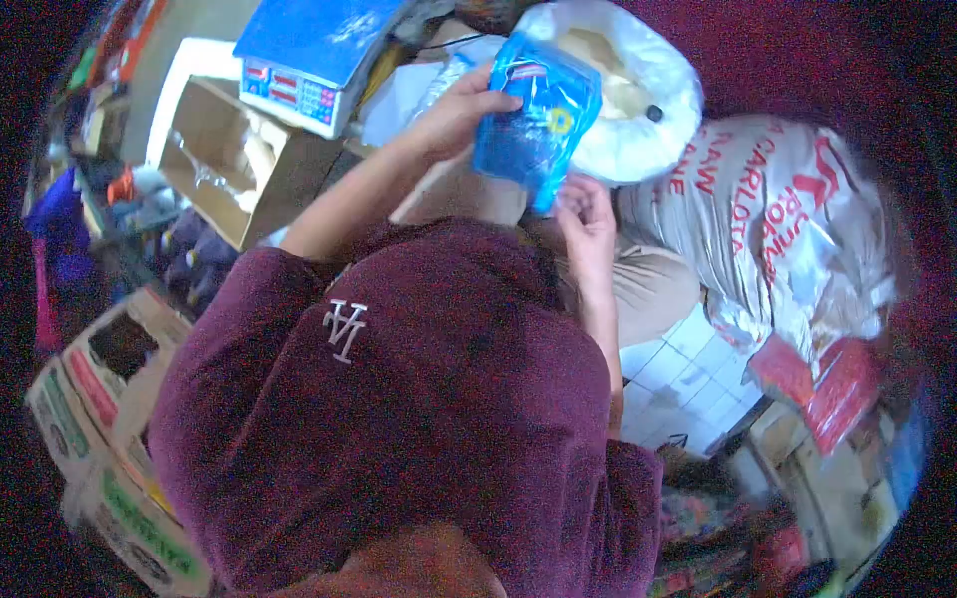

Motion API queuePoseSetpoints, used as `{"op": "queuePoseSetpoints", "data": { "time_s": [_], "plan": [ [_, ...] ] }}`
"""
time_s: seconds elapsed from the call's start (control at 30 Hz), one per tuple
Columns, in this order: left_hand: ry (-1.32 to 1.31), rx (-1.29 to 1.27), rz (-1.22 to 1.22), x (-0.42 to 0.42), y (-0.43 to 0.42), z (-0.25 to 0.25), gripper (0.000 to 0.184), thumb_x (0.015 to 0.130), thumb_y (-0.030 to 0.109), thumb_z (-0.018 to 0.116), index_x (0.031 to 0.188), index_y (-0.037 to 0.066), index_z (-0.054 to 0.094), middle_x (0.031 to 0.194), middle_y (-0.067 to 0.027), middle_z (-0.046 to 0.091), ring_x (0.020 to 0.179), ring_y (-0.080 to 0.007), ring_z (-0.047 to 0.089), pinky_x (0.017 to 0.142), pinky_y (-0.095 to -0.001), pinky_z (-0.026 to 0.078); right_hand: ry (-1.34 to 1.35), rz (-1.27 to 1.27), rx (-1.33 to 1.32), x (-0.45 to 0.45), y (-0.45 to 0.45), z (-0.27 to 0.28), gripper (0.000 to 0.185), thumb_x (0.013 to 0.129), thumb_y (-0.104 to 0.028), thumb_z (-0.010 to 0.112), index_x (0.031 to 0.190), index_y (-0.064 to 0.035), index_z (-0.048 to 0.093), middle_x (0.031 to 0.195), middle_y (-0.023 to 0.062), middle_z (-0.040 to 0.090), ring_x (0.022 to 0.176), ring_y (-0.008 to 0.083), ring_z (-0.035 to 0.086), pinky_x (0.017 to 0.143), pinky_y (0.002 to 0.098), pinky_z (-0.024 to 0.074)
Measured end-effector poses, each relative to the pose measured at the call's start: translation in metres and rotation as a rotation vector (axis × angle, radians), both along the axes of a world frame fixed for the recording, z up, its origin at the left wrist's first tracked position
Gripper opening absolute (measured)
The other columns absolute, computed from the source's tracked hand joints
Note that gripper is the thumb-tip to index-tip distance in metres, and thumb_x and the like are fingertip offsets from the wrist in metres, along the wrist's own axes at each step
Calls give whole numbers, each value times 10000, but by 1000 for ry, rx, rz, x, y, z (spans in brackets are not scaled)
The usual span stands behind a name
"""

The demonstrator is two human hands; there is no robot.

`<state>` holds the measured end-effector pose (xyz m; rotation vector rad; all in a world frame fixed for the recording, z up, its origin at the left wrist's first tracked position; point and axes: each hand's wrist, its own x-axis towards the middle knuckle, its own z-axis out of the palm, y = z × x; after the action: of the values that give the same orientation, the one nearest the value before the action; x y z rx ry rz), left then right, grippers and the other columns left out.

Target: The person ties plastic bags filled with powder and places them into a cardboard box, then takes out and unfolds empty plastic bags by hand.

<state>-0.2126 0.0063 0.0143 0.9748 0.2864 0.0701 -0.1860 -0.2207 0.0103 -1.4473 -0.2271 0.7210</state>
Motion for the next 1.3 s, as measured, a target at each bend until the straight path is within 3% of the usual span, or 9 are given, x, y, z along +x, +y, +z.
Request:
{"op": "queuePoseSetpoints", "data": {
  "time_s": [0.1,0.33,0.53,0.87,1.03,1.1,1.13,1.23,1.3],
  "plan": [
    [27,454,-86,-63,54,6,377,775,83,573,1148,44,540,1026,-34,588,936,-121,546,828,-278,443,-37,45,-107,-1,3,0,301,857,-58,553,1143,-12,471,948,68,603,828,116,565,780,247,446],
    [826,404,335,-292,98,-31,329,859,195,525,1136,19,540,920,-53,617,782,-121,593,717,-270,487,-74,149,-174,13,18,-20,218,878,-84,536,1083,-10,528,923,68,604,800,112,552,770,242,438],
    [766,387,584,-380,89,-80,354,895,368,498,1037,63,608,872,-13,605,769,-88,540,711,-232,436,-220,292,-194,32,35,-49,194,884,-111,537,1037,9,553,906,58,599,793,113,556,755,238,445],
    [615,1290,1207,-450,165,84,495,807,144,635,1232,0,426,1015,-66,555,848,-123,515,744,-243,428,-28,-35,-94,94,-23,-100,278,879,-198,555,1081,-10,529,911,106,606,761,171,582,735,289,463],
    [1403,1519,1150,-485,129,194,463,817,360,537,1171,61,548,1037,-122,620,929,-211,585,811,-303,431,-14,-61,-80,95,-32,-104,274,871,-204,573,1064,-11,554,889,101,613,749,164,585,723,278,465],
    [1390,1540,896,-600,160,188,648,764,506,575,1195,25,523,1044,-157,609,927,-225,581,812,-332,430,-14,-77,-47,99,-33,-108,225,872,-164,565,1057,-36,565,874,94,621,731,159,587,686,263,466],
    [1853,1861,596,-670,183,178,730,737,578,567,1195,11,521,1074,-174,598,972,-261,575,833,-359,426,-2,-78,-32,103,-35,-112,219,873,-163,565,1050,-36,568,873,94,622,728,154,585,685,262,470],
    [1776,1512,733,-683,147,180,589,777,512,561,1072,4,595,982,-142,632,876,-261,603,816,-374,454,61,-120,21,109,-40,-117,203,877,-162,560,1035,-36,562,863,94,621,719,153,585,664,268,478],
    [1064,200,1245,-630,97,182,422,833,412,545,1027,43,609,918,-91,638,771,-191,605,743,-329,480,124,-132,43,114,-44,-116,204,882,-152,548,1044,-27,547,857,96,619,714,157,583,646,263,480]
  ]
}}
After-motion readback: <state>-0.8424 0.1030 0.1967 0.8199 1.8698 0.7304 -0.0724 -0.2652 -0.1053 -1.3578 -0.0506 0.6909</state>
